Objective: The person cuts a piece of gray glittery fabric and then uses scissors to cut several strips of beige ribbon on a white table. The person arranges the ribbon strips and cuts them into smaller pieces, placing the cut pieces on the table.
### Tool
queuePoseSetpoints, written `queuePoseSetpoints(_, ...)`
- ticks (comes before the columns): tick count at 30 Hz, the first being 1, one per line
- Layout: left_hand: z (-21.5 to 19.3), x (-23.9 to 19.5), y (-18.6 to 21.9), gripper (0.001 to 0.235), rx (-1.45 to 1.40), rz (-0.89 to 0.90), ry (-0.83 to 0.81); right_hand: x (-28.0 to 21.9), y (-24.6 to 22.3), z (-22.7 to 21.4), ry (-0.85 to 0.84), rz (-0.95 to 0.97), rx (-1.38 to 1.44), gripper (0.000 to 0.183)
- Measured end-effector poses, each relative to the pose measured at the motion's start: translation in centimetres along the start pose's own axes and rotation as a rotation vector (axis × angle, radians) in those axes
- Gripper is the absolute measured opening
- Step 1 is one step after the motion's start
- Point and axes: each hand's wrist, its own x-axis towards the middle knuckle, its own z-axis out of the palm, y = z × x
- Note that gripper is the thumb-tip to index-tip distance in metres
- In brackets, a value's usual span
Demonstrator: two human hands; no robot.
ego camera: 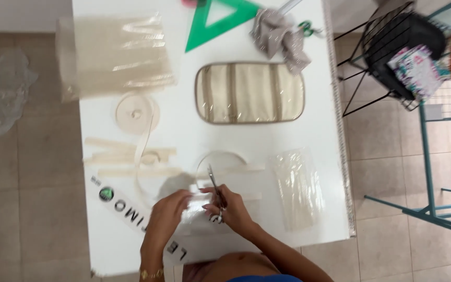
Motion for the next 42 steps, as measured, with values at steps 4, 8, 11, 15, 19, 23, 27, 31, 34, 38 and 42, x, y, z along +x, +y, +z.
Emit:
queuePoseSetpoints(4, -0.5, -2.1, 2.5, 0.022, 0.144, 0.207, -0.227, -3.8, 6.1, 0.9, 0.073, 0.053, -0.153, 0.034)
queuePoseSetpoints(8, 0.5, -2.2, 1.3, 0.016, 0.139, 0.279, -0.311, -4.6, 3.4, 0.9, 0.194, 0.195, 0.072, 0.031)
queuePoseSetpoints(11, 1.4, -3.2, 0.4, 0.017, 0.100, 0.289, -0.357, -6.7, 4.4, 0.8, 0.211, 0.195, 0.107, 0.036)
queuePoseSetpoints(15, 1.9, -3.1, -1.6, 0.014, 0.109, 0.307, -0.318, -7.9, 4.7, 1.3, 0.304, 0.180, 0.106, 0.036)
queuePoseSetpoints(19, 0.8, -2.9, -3.7, 0.013, 0.173, 0.276, -0.264, -8.3, 5.0, 0.4, 0.433, 0.173, 0.131, 0.036)
queuePoseSetpoints(23, -0.5, -2.4, -4.9, 0.017, 0.216, 0.261, -0.132, -8.0, 3.9, -1.9, 0.568, 0.117, -0.016, 0.035)
queuePoseSetpoints(27, -0.8, -0.5, -6.3, 0.018, 0.280, 0.270, 0.022, -6.8, 3.0, -4.7, 0.691, 0.136, -0.165, 0.034)
queuePoseSetpoints(31, -0.9, 1.8, -7.2, 0.021, 0.303, 0.262, 0.095, -5.7, 3.3, -6.7, 0.743, 0.128, -0.196, 0.031)
queuePoseSetpoints(34, -1.7, 2.5, -6.1, 0.025, 0.308, 0.178, 0.081, -4.8, 5.4, -8.2, 0.749, 0.178, -0.270, 0.030)
queuePoseSetpoints(38, -1.1, 3.3, -6.3, 0.025, 0.312, 0.146, 0.064, -4.1, 8.6, -9.2, 0.749, 0.223, -0.398, 0.032)
queuePoseSetpoints(42, -0.5, 4.5, -7.2, 0.024, 0.314, 0.106, 0.059, -3.2, 9.8, -9.3, 0.769, 0.242, -0.468, 0.035)
